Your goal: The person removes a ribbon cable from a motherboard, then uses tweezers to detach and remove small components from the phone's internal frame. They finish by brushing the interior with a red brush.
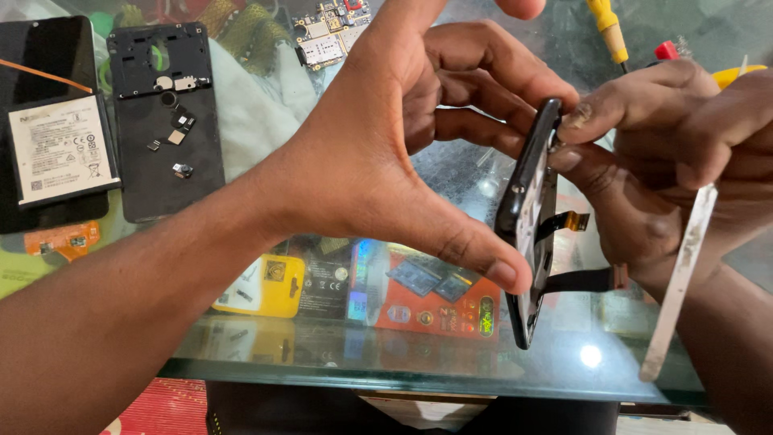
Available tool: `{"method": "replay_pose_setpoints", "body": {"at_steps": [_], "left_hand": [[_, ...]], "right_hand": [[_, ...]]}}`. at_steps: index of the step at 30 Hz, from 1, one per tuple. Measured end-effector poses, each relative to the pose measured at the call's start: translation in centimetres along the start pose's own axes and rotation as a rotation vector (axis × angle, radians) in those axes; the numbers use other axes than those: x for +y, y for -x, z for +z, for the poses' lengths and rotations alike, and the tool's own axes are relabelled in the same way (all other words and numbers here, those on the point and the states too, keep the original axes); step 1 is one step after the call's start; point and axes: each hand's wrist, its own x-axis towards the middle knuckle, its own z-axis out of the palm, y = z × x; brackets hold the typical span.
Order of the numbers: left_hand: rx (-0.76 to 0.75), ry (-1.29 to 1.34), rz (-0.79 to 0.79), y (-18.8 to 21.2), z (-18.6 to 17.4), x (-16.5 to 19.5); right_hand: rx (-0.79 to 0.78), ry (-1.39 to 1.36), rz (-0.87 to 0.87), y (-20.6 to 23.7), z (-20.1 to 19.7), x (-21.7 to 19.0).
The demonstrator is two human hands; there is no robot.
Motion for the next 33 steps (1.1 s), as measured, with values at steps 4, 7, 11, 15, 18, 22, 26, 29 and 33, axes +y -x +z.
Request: {"method": "replay_pose_setpoints", "body": {"at_steps": [4, 7, 11, 15, 18, 22, 26, 29, 33], "left_hand": [[-0.008, -0.043, 0.027, -0.2, -0.2, -0.1], [-0.018, -0.023, 0.019, -0.3, -0.3, -0.2], [-0.025, 0.013, 0.017, -0.3, -0.6, -0.4], [-0.039, 0.099, -0.019, -0.4, -0.9, -0.7], [-0.067, 0.12, -0.029, -0.8, -1.3, -0.7], [-0.048, 0.231, -0.133, -1.5, -1.5, -0.1], [-0.04, 0.185, -0.157, -1.9, -1.2, 0.5], [-0.033, 0.15, -0.168, -2.0, -1.0, 0.9], [-0.046, 0.136, -0.15, -2.0, -1.1, 0.8]], "right_hand": [[0.058, -0.107, -0.025, -0.3, 0.5, -0.6], [0.121, -0.197, 0.087, -0.8, 1.1, -1.9], [0.199, -0.504, 0.154, -1.8, 1.6, -4.0], [0.226, -0.762, 0.139, -2.8, 2.0, -4.5], [0.243, -0.965, 0.286, -3.1, 1.8, -3.6], [0.142, -1.03, 0.367, -2.3, 0.9, -2.5], [0.16, -1.02, 0.406, -1.6, 0.7, -1.6], [0.179, -1.0, 0.416, -1.6, 0.8, -1.4], [0.174, -1.009, 0.418, -1.6, 0.9, -1.4]]}}
